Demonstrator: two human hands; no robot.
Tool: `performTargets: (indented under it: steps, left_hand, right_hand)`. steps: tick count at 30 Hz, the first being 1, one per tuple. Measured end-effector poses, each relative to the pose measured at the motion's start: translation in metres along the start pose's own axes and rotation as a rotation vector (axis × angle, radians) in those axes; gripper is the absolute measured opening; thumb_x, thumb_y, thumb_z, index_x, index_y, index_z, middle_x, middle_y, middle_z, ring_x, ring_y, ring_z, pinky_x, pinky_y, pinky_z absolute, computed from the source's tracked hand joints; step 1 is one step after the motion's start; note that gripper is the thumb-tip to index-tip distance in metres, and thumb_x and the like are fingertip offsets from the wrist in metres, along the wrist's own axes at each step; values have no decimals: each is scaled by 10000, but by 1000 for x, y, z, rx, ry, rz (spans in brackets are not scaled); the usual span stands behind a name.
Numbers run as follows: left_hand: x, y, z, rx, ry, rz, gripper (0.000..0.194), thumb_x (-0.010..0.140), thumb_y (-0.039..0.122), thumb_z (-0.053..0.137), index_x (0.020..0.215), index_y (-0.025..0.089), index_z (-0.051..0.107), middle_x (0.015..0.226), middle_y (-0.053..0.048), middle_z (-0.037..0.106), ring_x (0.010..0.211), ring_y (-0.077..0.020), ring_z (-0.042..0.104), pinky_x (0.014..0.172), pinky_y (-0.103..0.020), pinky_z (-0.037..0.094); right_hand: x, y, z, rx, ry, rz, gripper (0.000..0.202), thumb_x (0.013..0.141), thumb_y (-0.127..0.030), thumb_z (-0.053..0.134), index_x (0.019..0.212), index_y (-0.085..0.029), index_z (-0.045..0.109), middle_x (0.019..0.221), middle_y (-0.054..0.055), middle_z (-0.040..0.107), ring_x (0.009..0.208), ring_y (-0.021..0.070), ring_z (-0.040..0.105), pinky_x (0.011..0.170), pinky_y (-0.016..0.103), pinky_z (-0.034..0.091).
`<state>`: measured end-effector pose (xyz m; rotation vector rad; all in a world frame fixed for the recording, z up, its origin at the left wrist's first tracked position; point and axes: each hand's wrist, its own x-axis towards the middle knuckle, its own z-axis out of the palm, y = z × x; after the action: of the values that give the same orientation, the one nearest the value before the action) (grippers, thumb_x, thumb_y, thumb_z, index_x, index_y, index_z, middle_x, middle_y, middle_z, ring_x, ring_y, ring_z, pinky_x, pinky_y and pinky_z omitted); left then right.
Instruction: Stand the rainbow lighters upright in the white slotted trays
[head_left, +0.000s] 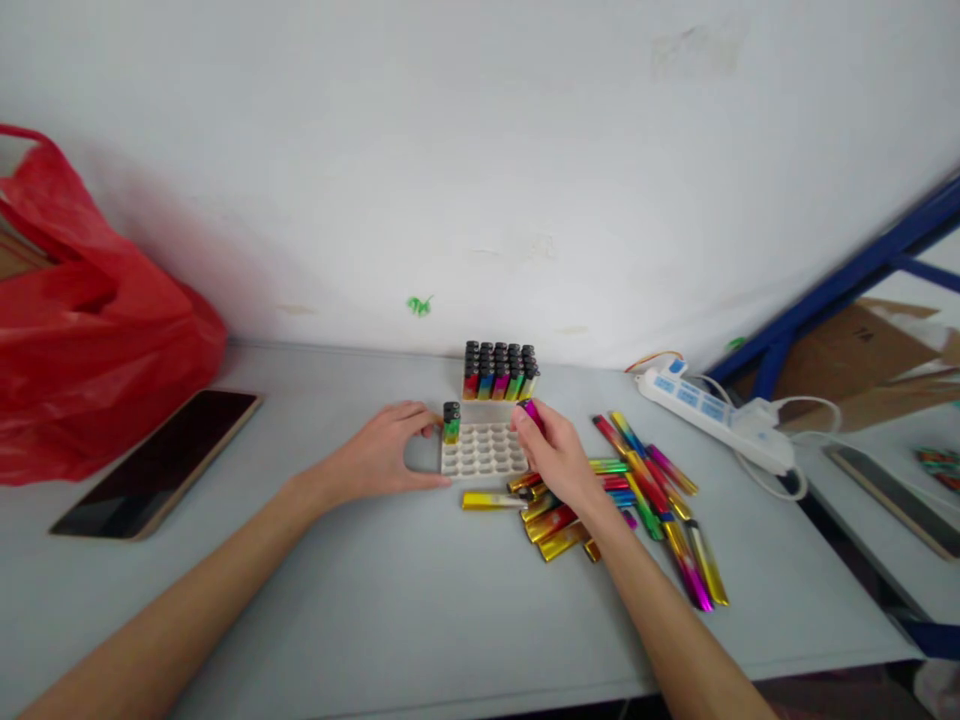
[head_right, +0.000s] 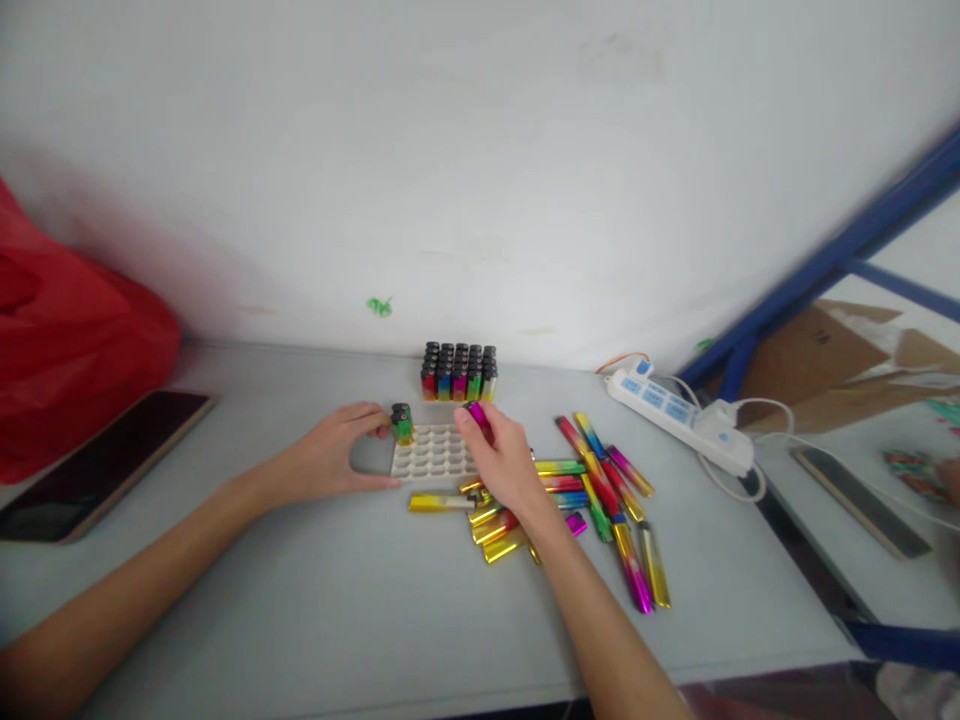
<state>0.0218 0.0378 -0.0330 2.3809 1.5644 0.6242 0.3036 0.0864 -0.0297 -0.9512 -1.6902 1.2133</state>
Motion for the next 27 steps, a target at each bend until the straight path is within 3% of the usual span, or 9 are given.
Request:
performTargets:
  steps: [4,8,12,18,24,27]
  left_hand:
    - [1,2,-1,0,-1,-7,629,759,769,852,1021,228,669,1021,-50,702,969,-305,698,937,-428,568]
    - [1,4,-3,10,-14,-10,607,781,749,841,1018,223,654,1029,-54,699,964,-297,687,931,-437,566]
    - [0,6,-4,13,-25,-13,578,802,717,841,1014,220,636,1041,-53,693,979,-304,686,936,-441,559]
    - [1,5,-2,1,-15,-22,614,769,749,856,1023,228,650,1044,-63,707,1005,-314,701,976,-436,559]
    - [0,4,-2,-1,-10,-12,628,766,764,856,1028,227,662,1049,-67,712,1009,-317,703,985,-432,558]
    - [0,5,-2,-3,-8,-12,621,768,755,856,1027,225,662,1041,-61,706,999,-314,703,982,-433,558]
  right_hand:
    - [-2,-1,2,-193,65,11,630,973,-752,599,644,-240,436,616,-42,376,632,136,354,578,293,274]
    - [-2,-2,4,-304,111,-2,549,961,-633,539,594,-253,392,561,-41,360,586,133,343,578,308,234]
    - [-2,-3,6,-359,135,-49,454,957,-529,516,608,-256,419,554,-33,429,569,144,374,579,314,240]
    - [-3,-5,7,-378,150,-96,573,1014,-634,539,602,-261,401,539,-35,433,558,144,354,580,320,248]
    - [-4,-4,7,-407,102,-79,461,1023,-530,492,651,-270,410,577,-24,490,569,163,407,588,324,260]
    - [-5,-5,8,-437,68,-86,450,1065,-568,494,727,-274,446,604,-24,535,586,179,448,607,323,295]
